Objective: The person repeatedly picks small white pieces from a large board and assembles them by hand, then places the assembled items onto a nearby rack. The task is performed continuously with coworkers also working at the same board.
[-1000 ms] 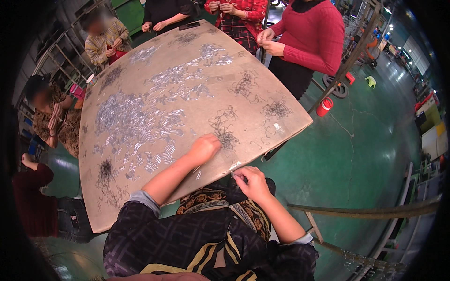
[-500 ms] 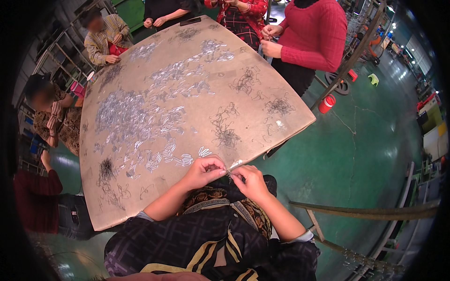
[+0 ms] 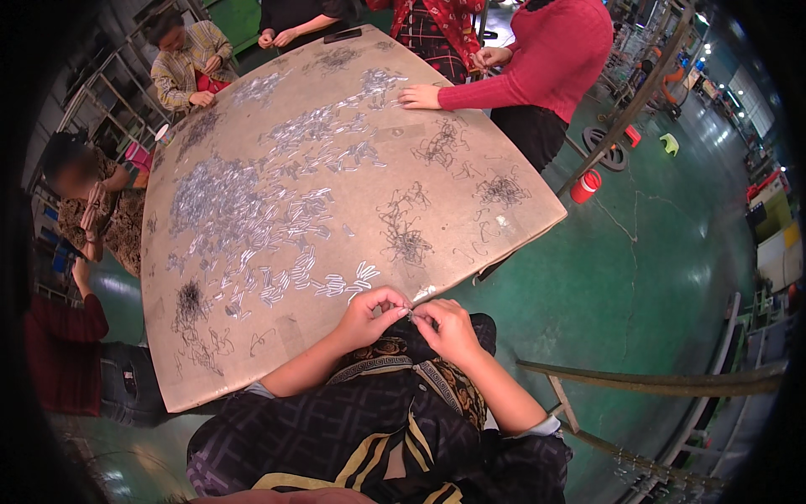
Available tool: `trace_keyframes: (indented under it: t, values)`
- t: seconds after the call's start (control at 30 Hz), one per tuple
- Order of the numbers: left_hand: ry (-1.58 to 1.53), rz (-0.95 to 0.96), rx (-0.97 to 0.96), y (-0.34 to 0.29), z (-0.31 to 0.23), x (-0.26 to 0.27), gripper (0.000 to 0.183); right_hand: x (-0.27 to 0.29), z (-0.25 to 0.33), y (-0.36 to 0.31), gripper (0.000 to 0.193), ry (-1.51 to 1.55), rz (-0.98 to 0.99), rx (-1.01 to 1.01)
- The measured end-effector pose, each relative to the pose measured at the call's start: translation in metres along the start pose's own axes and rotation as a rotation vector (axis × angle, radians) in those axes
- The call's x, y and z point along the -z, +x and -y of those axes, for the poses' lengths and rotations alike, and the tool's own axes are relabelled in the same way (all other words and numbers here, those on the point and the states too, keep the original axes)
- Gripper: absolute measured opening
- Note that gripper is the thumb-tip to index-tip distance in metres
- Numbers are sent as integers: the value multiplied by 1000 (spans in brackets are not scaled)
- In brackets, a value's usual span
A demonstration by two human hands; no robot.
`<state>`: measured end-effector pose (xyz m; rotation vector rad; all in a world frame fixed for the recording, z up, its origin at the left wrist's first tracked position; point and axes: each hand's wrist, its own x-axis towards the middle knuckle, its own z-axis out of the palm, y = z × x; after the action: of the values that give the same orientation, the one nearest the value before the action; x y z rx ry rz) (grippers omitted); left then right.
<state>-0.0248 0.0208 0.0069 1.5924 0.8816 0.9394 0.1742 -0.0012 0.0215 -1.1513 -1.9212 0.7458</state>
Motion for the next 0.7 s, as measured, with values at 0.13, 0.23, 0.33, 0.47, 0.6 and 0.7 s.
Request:
trace_keyframes:
  t: [0.13, 0.23, 0.33, 0.47, 0.6, 0.7]
  values:
    - [-9, -54, -16, -4, 0, -5, 5, -4, -2, -1, 8, -8, 0, 19]
    - [15, -73, -48, -5, -4, -5, 5, -5, 0, 0, 9, -10, 1, 17]
    - [43, -83, -34, -7, -3, -4, 5, -6, -2, -1, 9, -26, -19, 15]
    - [-10, -103, -16, -7, -1, -6, 5, -6, -1, -1, 9, -27, -13, 29]
    - [-21, -127, -96, -9, 5, -12, 6, -6, 2, -1, 8, 5, 4, 6]
    - [27, -118, -172, -13, -3, -13, 6, -1, -2, -2, 8, 52, 25, 25]
